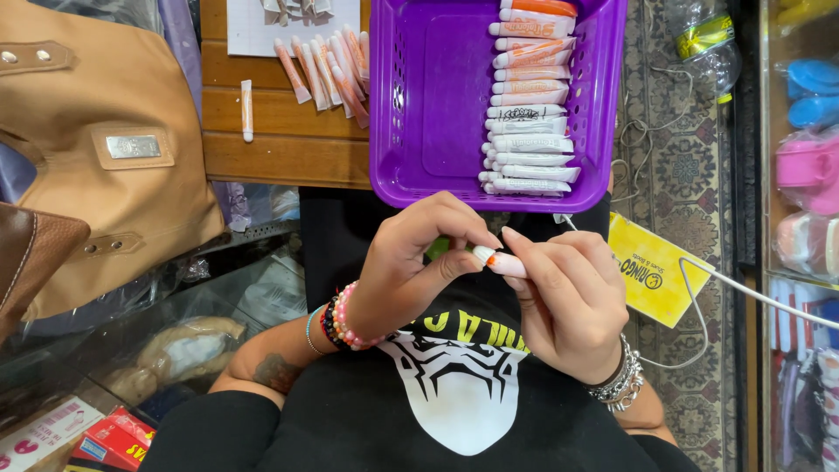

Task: Assemble small tubes by inserting white components and placing them into a purple basket.

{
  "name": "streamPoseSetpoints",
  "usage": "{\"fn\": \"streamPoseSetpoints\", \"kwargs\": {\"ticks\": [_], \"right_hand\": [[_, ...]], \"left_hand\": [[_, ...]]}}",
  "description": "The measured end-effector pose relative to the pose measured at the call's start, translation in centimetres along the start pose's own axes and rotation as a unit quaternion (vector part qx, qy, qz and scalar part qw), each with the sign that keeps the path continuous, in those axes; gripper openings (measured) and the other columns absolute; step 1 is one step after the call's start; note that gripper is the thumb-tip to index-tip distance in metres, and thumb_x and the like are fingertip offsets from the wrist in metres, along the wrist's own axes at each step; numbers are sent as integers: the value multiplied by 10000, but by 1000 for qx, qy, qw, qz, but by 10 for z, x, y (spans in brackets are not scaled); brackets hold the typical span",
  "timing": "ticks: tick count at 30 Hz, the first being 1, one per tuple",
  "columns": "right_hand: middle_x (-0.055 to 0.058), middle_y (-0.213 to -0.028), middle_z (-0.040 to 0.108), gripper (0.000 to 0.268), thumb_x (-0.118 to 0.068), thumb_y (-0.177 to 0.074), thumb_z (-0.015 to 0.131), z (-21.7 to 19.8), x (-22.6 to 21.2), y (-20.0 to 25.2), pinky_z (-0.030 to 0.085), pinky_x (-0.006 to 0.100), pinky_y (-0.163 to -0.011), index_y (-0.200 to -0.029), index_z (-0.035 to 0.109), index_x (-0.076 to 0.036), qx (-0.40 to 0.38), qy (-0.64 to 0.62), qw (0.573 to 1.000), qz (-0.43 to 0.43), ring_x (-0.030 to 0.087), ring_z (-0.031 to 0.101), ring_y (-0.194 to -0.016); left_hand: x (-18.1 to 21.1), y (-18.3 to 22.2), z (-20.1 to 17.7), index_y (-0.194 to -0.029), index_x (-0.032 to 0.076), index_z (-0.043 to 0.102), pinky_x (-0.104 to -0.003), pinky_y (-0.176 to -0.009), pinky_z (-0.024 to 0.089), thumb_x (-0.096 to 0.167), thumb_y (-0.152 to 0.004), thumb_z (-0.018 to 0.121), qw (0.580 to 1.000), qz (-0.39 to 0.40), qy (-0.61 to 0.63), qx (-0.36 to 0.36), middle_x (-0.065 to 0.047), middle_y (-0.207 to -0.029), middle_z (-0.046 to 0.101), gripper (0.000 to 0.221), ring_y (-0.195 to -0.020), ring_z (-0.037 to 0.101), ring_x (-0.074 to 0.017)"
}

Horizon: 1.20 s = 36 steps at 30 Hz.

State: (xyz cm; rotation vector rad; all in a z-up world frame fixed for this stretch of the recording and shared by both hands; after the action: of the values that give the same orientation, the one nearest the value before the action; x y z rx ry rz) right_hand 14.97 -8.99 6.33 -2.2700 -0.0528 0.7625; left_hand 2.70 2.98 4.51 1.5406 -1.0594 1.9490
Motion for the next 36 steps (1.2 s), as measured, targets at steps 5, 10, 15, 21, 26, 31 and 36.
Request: {"fn": "streamPoseSetpoints", "kwargs": {"ticks": [5, 10, 15, 21, 26, 31, 36], "right_hand": [[157, -819, 665, 215, -46, -978, 657, -2, 2, 1, 520, 415, -674, -1082, 777, 100, -6, 48, 999, -22, 312, 546, -679], [150, -789, 622, 226, -39, -997, 636, 3, 4, 9, 487, 405, -625, -1092, 782, 106, 8, 112, 992, -63, 287, 495, -642], [139, -730, 580, 175, 11, -949, 678, 13, 7, 21, 471, 359, -561, -1026, 799, 111, 52, 183, 972, -141, 233, 456, -593], [120, -648, 578, 282, -136, -1025, 535, 7, 14, 3, 471, 354, -522, -1127, 728, 42, -65, -254, 926, 272, 178, 483, -571], [69, -682, 485, 436, -116, -1051, 475, 35, 35, 28, 357, 188, -509, -1401, 467, 145, -47, -612, 704, 356, 70, 377, -571], [150, -929, 714, 385, -171, -909, 772, 8, 34, 14, 524, 389, -648, -1216, 701, 50, -12, -96, 984, 151, 271, 598, -665], [139, -784, 719, 222, -68, -921, 733, 9, 26, 18, 551, 380, -546, -1080, 786, 79, 70, 36, 997, -13, 259, 624, -561]], "left_hand": [[7, -2, -2, -1042, 44, 725, -294, -696, 524, 142, -963, 716, 997, 22, -73, 16, -82, -954, 690, 126, -729, 591, -167], [6, -2, -3, -1013, 55, 741, -293, -682, 542, 125, -944, 743, 992, 32, -121, 28, -72, -929, 699, 99, -707, 614, -178], [2, -4, -2, -976, 62, 738, -277, -672, 536, 163, -941, 753, 994, -7, -101, 32, -67, -880, 699, 107, -696, 622, -157], [7, -12, 0, -985, 71, 762, -308, -749, 565, 94, -933, 756, 988, 72, -135, 17, -67, -920, 700, 57, -777, 663, -214], [-4, -13, -5, -990, 81, 768, -317, -758, 557, 113, -943, 749, 980, 92, -175, 33, -58, -917, 705, 60, -770, 652, -219], [-20, -12, -14, -966, 78, 763, -288, -756, 535, 151, -975, 723, 987, -11, -129, 91, -59, -874, 703, 84, -764, 612, -154], [-31, -15, -11, -925, 47, 774, -275, -785, 517, 144, -962, 733, 990, -61, -58, 116, -59, -866, 714, 112, -795, 606, -119]]}}
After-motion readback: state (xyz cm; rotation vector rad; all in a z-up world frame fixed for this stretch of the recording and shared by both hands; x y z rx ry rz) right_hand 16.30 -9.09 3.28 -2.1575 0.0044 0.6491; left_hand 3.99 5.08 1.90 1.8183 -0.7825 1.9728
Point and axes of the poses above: each hand's wrist, its own y-axis away from the middle knuckle, its own z-axis out of the palm, x = y × z, the point moved 4 cm from there along -y, towards the middle knuckle
